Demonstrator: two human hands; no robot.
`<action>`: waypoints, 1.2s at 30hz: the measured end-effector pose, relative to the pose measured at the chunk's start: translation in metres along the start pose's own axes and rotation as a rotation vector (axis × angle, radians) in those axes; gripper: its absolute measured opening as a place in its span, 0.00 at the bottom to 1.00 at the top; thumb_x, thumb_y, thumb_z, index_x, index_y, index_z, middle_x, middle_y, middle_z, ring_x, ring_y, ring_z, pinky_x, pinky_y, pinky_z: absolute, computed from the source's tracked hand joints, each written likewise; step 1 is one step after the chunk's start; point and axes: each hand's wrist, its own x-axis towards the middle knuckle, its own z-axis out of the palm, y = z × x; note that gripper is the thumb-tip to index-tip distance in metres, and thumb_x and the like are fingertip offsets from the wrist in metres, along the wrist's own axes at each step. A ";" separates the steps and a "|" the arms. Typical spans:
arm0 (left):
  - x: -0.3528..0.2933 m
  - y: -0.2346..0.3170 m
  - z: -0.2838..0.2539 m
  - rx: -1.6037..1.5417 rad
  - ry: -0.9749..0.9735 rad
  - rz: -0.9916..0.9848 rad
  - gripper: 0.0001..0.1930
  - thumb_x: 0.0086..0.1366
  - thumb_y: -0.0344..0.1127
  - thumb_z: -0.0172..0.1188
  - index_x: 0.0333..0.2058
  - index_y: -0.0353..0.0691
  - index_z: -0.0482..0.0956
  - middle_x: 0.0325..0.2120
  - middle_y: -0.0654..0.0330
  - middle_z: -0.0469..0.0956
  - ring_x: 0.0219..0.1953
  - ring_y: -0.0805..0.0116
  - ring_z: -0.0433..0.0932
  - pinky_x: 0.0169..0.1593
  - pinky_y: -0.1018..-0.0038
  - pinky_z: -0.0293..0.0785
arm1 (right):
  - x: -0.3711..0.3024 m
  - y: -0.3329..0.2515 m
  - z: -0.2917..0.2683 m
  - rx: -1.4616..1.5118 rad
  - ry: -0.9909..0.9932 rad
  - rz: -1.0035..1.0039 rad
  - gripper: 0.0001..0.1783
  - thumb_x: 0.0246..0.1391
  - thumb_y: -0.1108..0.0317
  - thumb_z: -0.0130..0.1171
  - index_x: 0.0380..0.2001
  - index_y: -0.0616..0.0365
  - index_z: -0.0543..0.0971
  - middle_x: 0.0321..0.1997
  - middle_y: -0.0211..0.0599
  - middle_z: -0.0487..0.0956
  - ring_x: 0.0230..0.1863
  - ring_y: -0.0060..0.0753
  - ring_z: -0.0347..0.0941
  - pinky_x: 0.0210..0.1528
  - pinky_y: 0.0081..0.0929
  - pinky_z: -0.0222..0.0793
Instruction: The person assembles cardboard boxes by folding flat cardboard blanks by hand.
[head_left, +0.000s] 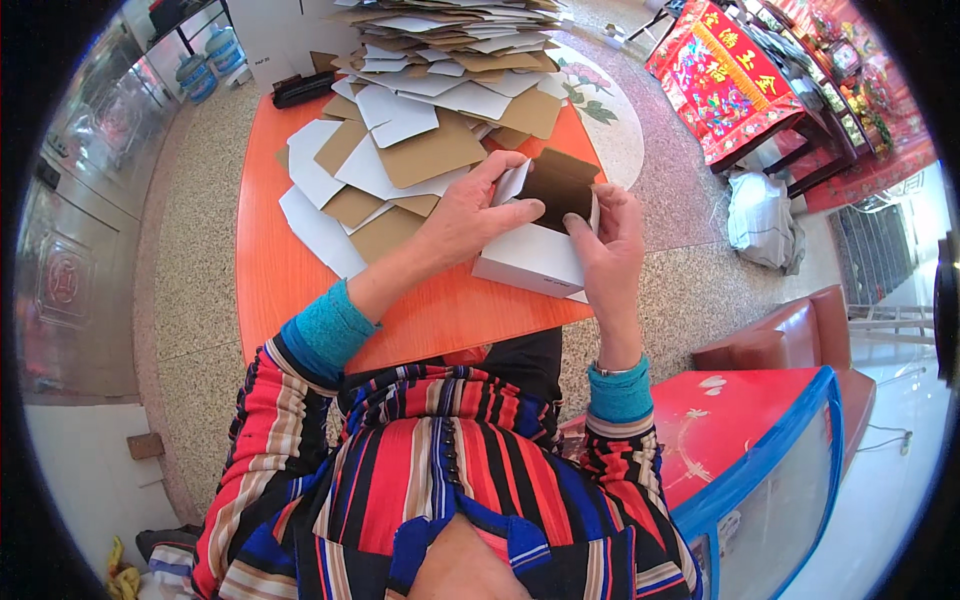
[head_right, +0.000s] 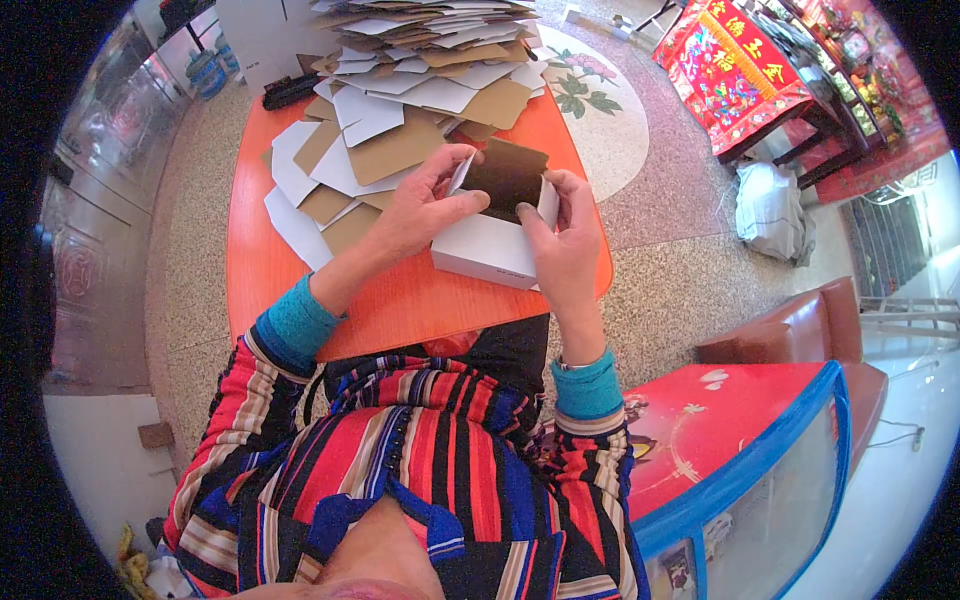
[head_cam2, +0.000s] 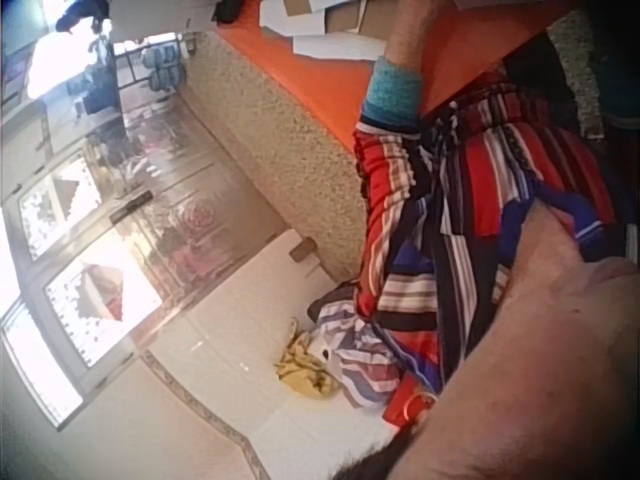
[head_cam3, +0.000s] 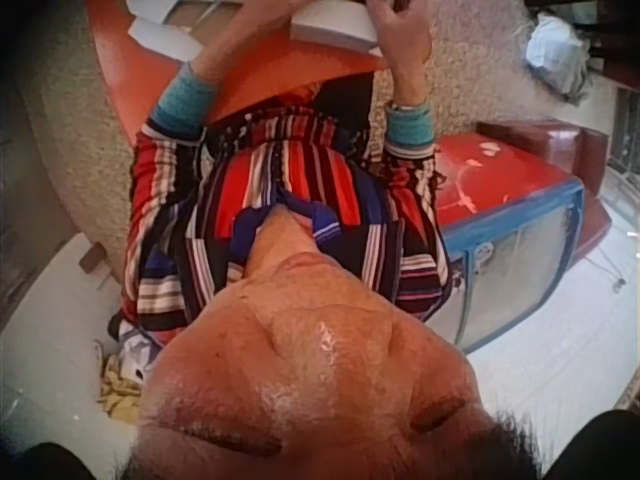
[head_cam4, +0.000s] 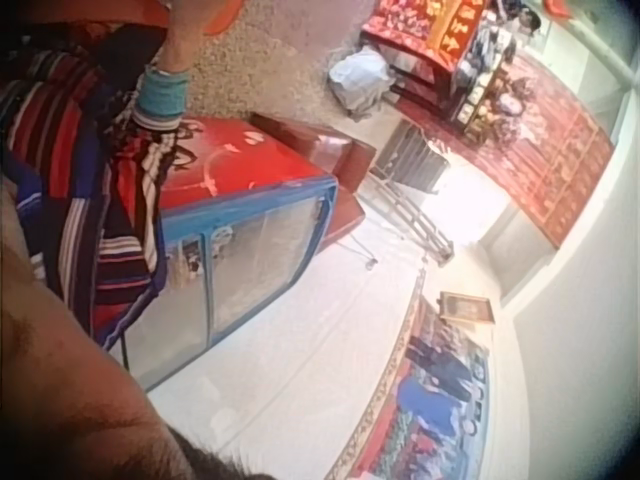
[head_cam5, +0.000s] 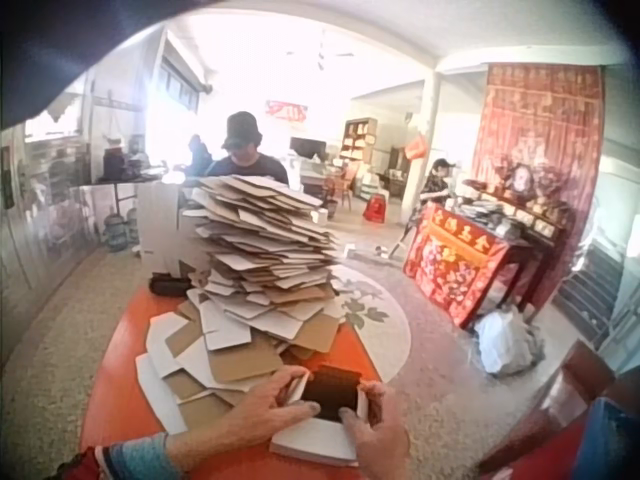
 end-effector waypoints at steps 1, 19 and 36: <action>0.000 0.001 -0.001 -0.016 -0.009 -0.023 0.21 0.58 0.31 0.60 0.51 0.43 0.70 0.44 0.58 0.75 0.41 0.68 0.73 0.43 0.77 0.70 | 0.000 -0.001 0.000 0.005 -0.010 0.005 0.24 0.50 0.79 0.59 0.52 0.61 0.69 0.51 0.44 0.74 0.49 0.33 0.71 0.53 0.26 0.67; -0.002 -0.006 -0.007 -0.008 -0.018 0.084 0.20 0.65 0.37 0.55 0.54 0.36 0.72 0.43 0.59 0.76 0.41 0.71 0.73 0.45 0.78 0.70 | 0.000 -0.001 -0.004 -0.003 -0.087 0.116 0.27 0.49 0.75 0.62 0.55 0.62 0.70 0.51 0.45 0.75 0.48 0.33 0.71 0.51 0.25 0.67; -0.001 -0.006 -0.007 -0.051 -0.070 -0.009 0.19 0.64 0.31 0.56 0.54 0.39 0.71 0.43 0.61 0.75 0.41 0.75 0.71 0.46 0.80 0.68 | 0.000 0.001 -0.006 -0.020 -0.143 0.115 0.28 0.46 0.79 0.60 0.54 0.61 0.71 0.51 0.40 0.76 0.47 0.31 0.71 0.50 0.24 0.68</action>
